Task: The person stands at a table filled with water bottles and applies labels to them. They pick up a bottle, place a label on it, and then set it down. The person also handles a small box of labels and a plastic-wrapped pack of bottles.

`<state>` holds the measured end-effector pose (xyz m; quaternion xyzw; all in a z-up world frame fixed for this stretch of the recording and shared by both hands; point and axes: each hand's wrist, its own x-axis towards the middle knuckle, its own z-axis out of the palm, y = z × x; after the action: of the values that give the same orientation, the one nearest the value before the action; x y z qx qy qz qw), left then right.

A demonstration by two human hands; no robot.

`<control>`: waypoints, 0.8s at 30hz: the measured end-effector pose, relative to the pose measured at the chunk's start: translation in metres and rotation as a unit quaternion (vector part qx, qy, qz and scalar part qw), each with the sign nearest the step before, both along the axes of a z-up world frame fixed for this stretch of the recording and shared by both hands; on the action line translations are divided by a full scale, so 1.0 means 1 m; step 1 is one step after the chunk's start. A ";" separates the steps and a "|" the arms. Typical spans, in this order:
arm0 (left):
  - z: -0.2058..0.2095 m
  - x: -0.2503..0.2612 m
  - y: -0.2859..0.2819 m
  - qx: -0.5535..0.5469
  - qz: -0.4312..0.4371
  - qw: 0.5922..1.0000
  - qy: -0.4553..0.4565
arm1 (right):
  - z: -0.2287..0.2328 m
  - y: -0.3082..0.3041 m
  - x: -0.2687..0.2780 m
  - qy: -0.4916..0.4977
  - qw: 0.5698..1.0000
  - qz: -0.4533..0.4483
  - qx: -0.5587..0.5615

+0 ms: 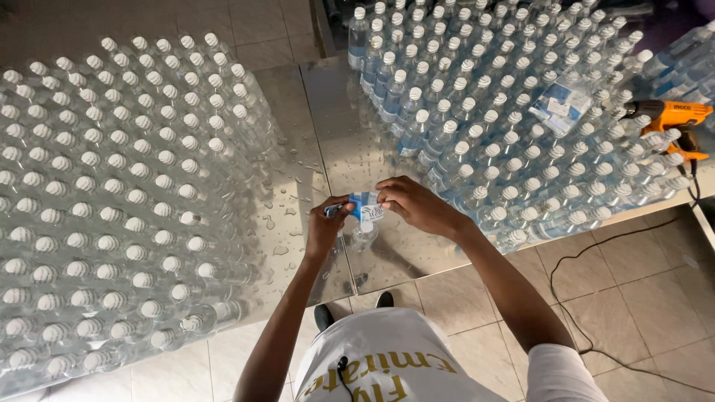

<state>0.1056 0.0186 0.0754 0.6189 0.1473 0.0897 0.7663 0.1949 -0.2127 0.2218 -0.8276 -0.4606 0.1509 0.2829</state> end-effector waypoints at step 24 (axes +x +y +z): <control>-0.043 -0.030 0.013 0.156 -0.132 0.979 -0.021 | -0.132 0.003 -0.039 0.179 0.969 -0.067 0.157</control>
<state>0.0755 0.0319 0.0320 0.7427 0.0320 0.0224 0.6685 0.1554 -0.2093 0.0901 -0.7617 -0.3636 0.2029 0.4965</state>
